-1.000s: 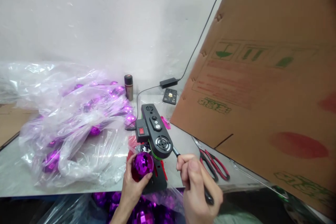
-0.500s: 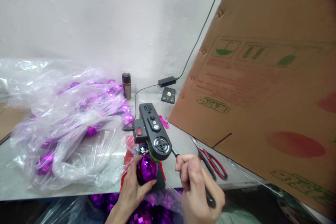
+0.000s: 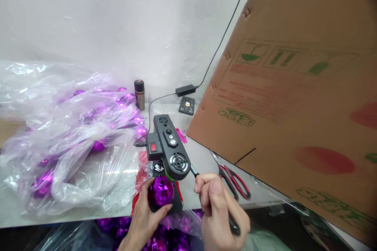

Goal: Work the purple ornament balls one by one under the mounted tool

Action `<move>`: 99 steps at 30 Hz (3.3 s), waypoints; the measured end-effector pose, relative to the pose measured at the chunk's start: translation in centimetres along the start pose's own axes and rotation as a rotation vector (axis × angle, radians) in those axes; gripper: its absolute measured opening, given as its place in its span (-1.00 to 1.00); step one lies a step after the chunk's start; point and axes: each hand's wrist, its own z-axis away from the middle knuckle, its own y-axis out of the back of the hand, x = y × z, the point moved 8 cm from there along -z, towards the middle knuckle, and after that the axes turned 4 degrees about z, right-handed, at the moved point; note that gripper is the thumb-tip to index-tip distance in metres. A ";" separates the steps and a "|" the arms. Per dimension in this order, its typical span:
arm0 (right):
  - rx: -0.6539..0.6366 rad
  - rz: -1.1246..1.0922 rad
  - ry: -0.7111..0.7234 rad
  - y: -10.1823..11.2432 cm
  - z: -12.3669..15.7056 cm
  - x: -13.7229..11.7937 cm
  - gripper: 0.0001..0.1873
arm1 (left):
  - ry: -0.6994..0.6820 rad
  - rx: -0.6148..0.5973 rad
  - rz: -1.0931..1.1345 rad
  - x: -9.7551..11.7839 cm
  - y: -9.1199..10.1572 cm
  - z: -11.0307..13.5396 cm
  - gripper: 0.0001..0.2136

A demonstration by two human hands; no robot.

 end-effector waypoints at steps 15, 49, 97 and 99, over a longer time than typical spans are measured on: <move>-0.028 0.010 -0.024 -0.3 0.1 -0.2 -0.49 | -0.030 0.092 -0.101 -0.5 2.1 -1.4 -0.26; 0.111 -0.039 -0.011 0.6 1.6 0.9 -0.51 | -0.200 -0.049 -0.091 0.6 -2.8 -2.5 -0.28; 0.165 -0.087 0.129 0.7 6.0 5.9 -0.38 | -0.193 0.004 -0.118 0.8 -3.4 -2.5 -0.27; 0.139 -0.071 0.100 0.8 5.1 5.2 -0.40 | -0.196 -0.004 -0.118 1.0 -3.4 -2.6 -0.27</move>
